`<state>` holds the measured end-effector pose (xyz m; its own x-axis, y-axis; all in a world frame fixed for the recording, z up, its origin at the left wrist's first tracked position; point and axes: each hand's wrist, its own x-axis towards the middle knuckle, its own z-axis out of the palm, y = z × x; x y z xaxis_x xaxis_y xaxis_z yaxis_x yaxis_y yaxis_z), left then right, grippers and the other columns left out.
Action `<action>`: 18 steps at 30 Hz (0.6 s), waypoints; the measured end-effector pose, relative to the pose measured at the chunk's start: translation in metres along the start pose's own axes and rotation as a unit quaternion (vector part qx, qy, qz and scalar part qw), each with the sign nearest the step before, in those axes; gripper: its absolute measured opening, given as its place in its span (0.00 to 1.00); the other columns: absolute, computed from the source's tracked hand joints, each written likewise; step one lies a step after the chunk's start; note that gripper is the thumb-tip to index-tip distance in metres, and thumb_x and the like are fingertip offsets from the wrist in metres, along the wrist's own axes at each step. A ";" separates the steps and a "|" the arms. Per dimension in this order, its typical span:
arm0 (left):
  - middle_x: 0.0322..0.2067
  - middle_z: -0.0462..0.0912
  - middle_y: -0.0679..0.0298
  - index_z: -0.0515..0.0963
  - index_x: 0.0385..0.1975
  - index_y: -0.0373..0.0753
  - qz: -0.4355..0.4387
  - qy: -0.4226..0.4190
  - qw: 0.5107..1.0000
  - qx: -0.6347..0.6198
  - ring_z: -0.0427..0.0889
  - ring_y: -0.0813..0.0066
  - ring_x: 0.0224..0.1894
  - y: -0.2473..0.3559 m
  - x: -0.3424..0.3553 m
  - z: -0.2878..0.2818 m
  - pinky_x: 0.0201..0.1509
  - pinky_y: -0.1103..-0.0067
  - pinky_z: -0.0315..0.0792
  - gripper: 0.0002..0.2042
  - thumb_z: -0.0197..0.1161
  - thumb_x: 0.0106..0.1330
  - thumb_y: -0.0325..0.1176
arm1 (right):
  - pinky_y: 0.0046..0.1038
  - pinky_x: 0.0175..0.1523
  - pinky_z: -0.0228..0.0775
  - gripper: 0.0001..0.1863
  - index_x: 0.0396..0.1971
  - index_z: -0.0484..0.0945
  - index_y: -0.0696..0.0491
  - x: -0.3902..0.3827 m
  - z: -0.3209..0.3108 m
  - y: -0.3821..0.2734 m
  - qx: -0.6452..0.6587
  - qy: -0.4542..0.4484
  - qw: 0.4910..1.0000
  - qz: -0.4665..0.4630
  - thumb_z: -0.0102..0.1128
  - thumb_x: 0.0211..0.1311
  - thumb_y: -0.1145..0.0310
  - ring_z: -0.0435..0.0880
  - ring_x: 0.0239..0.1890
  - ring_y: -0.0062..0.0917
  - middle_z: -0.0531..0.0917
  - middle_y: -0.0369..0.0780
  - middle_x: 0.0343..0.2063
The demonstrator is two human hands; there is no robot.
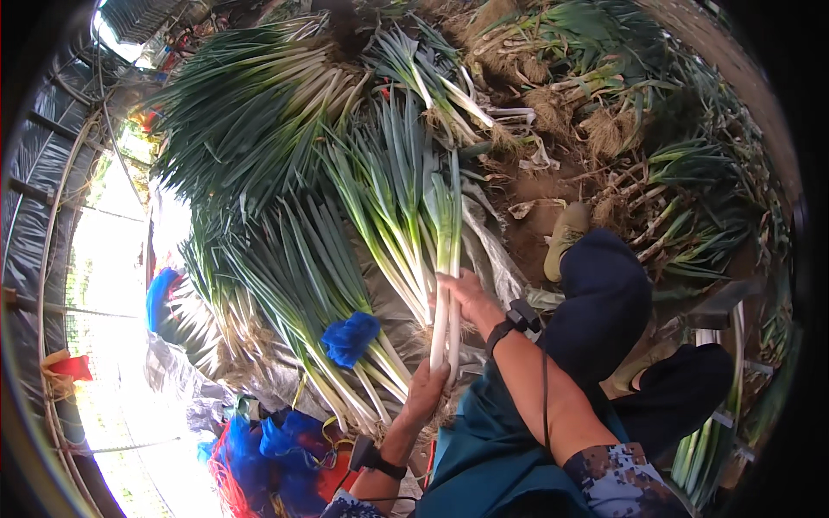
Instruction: Sorting and arranging harvested leeks into a metal tray or frame for processing.
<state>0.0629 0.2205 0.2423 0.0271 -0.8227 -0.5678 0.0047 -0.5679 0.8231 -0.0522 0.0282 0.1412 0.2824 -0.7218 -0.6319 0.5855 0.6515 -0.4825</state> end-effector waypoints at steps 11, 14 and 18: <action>0.33 0.81 0.56 0.75 0.61 0.50 0.141 0.127 0.862 0.471 0.84 0.49 0.34 0.052 -0.152 -0.032 0.35 0.59 0.75 0.25 0.71 0.63 0.34 | 0.33 0.45 0.79 0.21 0.46 0.78 0.57 -0.014 0.018 -0.129 0.141 -0.155 0.965 -0.157 0.72 0.63 0.58 0.82 0.38 0.31 0.82 0.44 0.41; 0.30 0.78 0.60 0.75 0.64 0.49 0.235 0.185 0.808 0.507 0.81 0.54 0.29 0.050 -0.135 -0.037 0.31 0.60 0.73 0.30 0.73 0.59 0.33 | 0.32 0.47 0.78 0.19 0.50 0.78 0.58 -0.041 0.023 -0.169 0.187 -0.212 0.932 -0.226 0.69 0.64 0.64 0.81 0.40 0.30 0.82 0.45 0.44; 0.42 0.84 0.48 0.76 0.61 0.42 0.114 0.086 0.914 0.380 0.87 0.53 0.42 0.062 -0.099 -0.042 0.45 0.67 0.78 0.24 0.70 0.64 0.29 | 0.34 0.50 0.77 0.25 0.57 0.76 0.61 -0.085 0.028 -0.231 0.288 -0.341 0.843 -0.299 0.66 0.63 0.65 0.80 0.44 0.31 0.81 0.45 0.45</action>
<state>0.1021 0.2678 0.3503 0.0973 -0.9428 -0.3189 -0.7146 -0.2892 0.6369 -0.1900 -0.0676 0.3229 0.0618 -0.9756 0.2105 0.9948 0.0432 -0.0917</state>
